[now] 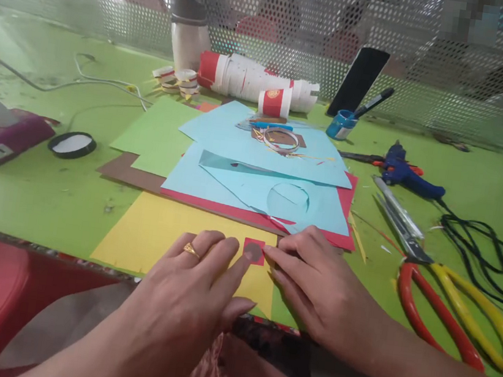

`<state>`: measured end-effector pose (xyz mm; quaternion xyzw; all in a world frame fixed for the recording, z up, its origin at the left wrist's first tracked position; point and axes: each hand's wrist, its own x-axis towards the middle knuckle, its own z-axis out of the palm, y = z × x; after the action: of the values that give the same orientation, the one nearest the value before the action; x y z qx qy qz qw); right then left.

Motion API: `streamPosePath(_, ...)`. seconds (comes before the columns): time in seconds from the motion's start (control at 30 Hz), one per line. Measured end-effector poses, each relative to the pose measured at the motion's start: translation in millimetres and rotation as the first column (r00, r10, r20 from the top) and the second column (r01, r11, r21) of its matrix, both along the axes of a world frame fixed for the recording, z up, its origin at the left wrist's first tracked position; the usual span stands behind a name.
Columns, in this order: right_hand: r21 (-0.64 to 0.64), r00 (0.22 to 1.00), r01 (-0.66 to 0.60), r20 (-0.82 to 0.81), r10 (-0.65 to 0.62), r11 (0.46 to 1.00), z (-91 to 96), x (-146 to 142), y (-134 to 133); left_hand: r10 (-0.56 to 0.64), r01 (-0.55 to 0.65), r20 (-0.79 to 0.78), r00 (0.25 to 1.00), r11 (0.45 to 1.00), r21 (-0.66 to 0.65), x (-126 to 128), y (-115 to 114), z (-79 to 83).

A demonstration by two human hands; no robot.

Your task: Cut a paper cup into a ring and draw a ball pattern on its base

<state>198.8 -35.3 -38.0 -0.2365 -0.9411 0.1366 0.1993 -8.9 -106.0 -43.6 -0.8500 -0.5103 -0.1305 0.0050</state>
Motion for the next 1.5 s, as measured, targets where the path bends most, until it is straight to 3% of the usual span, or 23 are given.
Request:
streamPosePath(0.2,-0.062,0.999,0.018,-0.04,-0.02,0.998,0.8,1.6,0.6,0.008,-0.008,0.0,1.0,1.0,0.029,2.1,-0.1,0.1)
streamPosePath(0.7,0.071,0.998,0.011,0.059,-0.016,0.997,-0.6,2.1,-2.4,0.01,-0.014,0.039,0.999,0.995,0.101,3.3,0.0,-4.6)
streamPosePath(1.2,0.036,0.999,0.009,0.043,-0.01,0.999,-2.2,0.7,-1.8,0.02,-0.029,0.083,0.996,0.994,0.109,3.2,-0.9,-8.0)
streamPosePath(1.3,0.038,0.999,0.008,0.048,-0.01,0.999,-1.5,1.5,-2.4,0.003,-0.013,0.149,0.989,0.998,0.062,1.3,0.7,-4.1)
streamPosePath(1.5,0.058,0.996,0.009,0.084,-0.014,0.998,0.1,3.0,-1.5,0.047,0.023,0.401,0.915,0.985,-0.17,-17.1,6.6,10.3)
